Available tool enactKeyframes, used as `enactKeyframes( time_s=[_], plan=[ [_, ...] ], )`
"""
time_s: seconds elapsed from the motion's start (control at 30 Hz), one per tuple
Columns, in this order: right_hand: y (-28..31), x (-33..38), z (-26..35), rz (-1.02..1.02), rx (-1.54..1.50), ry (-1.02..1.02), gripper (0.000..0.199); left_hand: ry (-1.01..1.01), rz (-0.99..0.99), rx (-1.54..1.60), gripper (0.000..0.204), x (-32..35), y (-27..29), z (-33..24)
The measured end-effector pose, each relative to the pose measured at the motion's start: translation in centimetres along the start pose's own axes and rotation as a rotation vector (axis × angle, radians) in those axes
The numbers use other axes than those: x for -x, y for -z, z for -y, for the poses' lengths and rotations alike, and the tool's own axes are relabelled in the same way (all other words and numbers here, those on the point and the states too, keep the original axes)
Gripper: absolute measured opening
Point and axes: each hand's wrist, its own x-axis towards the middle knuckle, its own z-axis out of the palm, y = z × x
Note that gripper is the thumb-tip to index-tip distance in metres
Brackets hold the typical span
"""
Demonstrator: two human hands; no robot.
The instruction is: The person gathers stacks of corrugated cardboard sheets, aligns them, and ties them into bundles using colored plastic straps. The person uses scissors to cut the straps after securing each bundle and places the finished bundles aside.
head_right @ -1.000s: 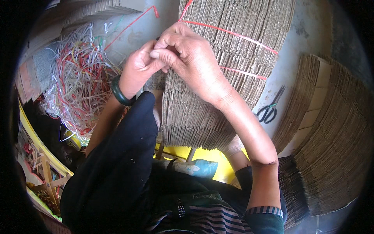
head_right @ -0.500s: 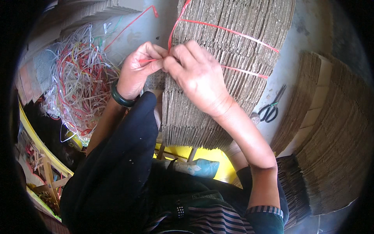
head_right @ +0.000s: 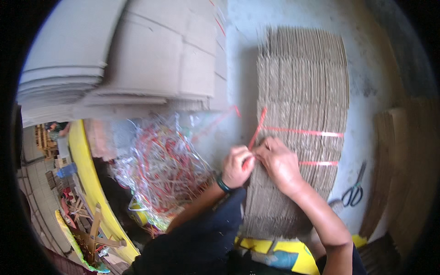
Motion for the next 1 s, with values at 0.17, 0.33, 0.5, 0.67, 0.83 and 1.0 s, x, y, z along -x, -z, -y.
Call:
enactKeyframes(
  time_s=[0.17, 0.33, 0.5, 0.67, 0.83, 1.0],
  plan=[
    [-0.2, -0.4, -0.4, -0.037, 0.002, 0.060, 0.009, 0.240, 0.138, 0.094, 0.015, -0.1, 1.8, -0.4],
    [-0.1, -0.5, -0.2, -0.077, 0.048, 0.163, 0.019, 0.071, 0.291, -0.078, 0.012, -1.6, 4.2, -1.8],
    [-1.1, 0.0, -0.6, -0.149, 0.051, 0.117, 0.024, -0.152, 0.494, -0.148, 0.010, -0.7, 4.8, -0.7],
    [1.2, 0.5, -1.2, -0.212, -0.079, 0.073, 0.021, 0.187, 0.733, 0.201, 0.024, -0.1, 4.9, 1.3],
    [9.6, 7.6, -9.4, -0.952, -0.360, -0.587, 0.025, 0.687, 0.845, 0.627, 0.091, 4.8, 4.2, 2.1],
    [-0.7, 24.9, -23.4, -0.482, -0.084, -1.011, 0.035, 0.694, 0.898, 0.907, 0.121, 6.4, 1.8, 0.3]
  ],
)
